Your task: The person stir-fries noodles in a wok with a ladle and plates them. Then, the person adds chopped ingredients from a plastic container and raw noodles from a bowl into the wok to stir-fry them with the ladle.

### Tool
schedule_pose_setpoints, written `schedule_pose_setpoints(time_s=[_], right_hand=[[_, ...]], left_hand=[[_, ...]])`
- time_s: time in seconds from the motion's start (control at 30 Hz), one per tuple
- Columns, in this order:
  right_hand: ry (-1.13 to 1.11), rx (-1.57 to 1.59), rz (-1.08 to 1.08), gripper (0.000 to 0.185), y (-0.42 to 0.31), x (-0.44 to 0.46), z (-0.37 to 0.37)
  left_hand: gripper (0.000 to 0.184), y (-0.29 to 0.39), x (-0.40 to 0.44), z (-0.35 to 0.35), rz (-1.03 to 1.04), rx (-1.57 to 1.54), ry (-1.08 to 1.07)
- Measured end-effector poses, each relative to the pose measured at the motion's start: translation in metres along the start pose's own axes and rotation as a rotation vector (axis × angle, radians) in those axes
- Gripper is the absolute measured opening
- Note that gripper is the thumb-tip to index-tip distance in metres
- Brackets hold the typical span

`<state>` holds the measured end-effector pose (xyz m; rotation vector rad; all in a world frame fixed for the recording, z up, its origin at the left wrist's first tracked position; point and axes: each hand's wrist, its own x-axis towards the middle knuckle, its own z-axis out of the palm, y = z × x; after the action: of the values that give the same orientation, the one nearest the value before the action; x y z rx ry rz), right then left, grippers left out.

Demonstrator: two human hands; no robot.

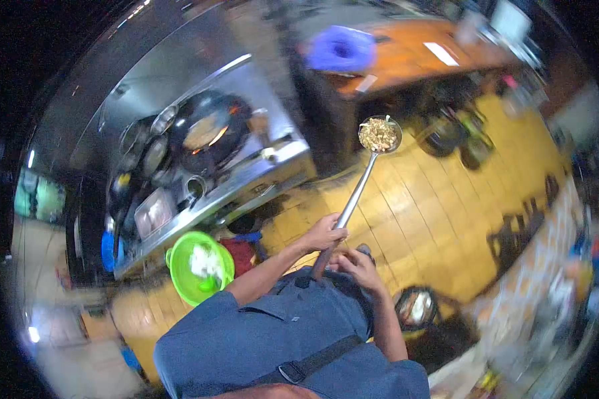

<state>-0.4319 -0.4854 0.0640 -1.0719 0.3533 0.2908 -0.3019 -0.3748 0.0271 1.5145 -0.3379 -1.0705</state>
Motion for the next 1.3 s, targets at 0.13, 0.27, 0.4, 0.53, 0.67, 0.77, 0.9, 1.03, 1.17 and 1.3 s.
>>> schedule_pose_setpoints(time_s=[0.13, 0.27, 0.4, 0.53, 0.67, 0.77, 0.9, 1.03, 1.17, 1.3], right_hand=[[-0.052, 0.178, 0.083, 0.029, 0.011, 0.090, 0.098], [-0.090, 0.051, -0.041, 0.016, -0.015, 0.183, 0.151], [-0.157, -0.643, -0.290, 0.006, -0.026, 0.341, 0.164], [-0.058, -1.436, -0.523, 0.032, -0.034, 0.460, 0.228], [-0.292, -1.610, -0.483, 0.042, -0.024, 0.535, 0.241], [-0.409, -1.599, -0.739, 0.041, -0.092, 0.520, 0.234], [-0.351, -1.668, -0.718, 0.042, -0.144, 0.445, 0.256], [-0.219, -1.872, -0.343, 0.045, -0.091, 0.456, 0.273], [-0.280, -1.975, -0.524, 0.039, -0.034, 0.477, 0.287], [-0.317, -1.915, -0.466, 0.043, -0.115, 0.448, 0.284]], left_hand=[[0.029, 0.010, -0.029, -0.085, 0.167, 0.108, 0.354], [0.033, 0.002, -0.041, -0.181, 0.212, 0.071, 0.561], [0.031, -0.007, -0.074, -0.265, 0.307, -0.177, 0.824], [0.027, -0.032, -0.101, -0.313, 0.107, -0.299, 1.068], [0.021, -0.056, -0.115, -0.336, 0.125, -0.503, 1.177], [0.023, -0.073, -0.123, -0.350, 0.092, -0.516, 1.194], [0.036, -0.106, -0.105, -0.397, -0.008, -0.291, 1.232], [0.046, -0.106, -0.069, -0.442, -0.078, -0.114, 1.183], [0.048, -0.106, -0.045, -0.474, -0.113, -0.132, 1.008], [0.042, -0.069, -0.051, -0.481, -0.155, -0.131, 0.960]])
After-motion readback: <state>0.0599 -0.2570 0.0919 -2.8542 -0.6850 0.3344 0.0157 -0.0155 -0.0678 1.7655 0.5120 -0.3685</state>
